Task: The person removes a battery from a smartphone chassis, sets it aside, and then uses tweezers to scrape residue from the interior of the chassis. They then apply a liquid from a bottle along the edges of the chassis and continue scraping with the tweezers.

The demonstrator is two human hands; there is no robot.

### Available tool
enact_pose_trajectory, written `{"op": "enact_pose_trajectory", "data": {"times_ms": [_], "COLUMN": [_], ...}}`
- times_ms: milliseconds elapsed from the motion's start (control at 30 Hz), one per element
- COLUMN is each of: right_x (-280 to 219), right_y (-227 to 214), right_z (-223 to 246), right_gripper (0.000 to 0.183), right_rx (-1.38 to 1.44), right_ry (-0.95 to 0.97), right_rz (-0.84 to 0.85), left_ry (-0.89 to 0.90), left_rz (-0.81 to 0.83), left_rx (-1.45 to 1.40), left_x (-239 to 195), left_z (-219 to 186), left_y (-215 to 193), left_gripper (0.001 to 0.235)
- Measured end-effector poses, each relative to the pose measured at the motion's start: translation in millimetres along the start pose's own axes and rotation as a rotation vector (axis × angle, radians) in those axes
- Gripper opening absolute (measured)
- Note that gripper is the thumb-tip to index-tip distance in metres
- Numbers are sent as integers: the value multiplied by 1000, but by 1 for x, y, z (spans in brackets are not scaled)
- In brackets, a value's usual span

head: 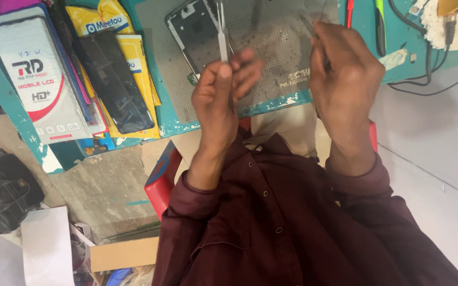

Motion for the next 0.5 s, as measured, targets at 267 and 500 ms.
{"op": "enact_pose_trajectory", "data": {"times_ms": [267, 500], "right_x": [-2, 8], "right_y": [8, -3], "right_z": [2, -22], "right_gripper": [31, 41], "right_rx": [68, -206], "right_ry": [16, 12], "right_rz": [130, -34], "left_ry": [-56, -264], "left_rz": [203, 127], "left_rx": [125, 62], "left_x": [-8, -26], "left_z": [16, 10], "left_y": [31, 45], "left_gripper": [24, 37]}}
Point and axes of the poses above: each hand's wrist, its own x-axis towards the middle knuckle, its own y-axis out of the palm, z = x × y, the point moved 2 cm from there along x, towards the middle knuckle, and after that the axes turned 15 degrees about z, right-handed, at the moved point
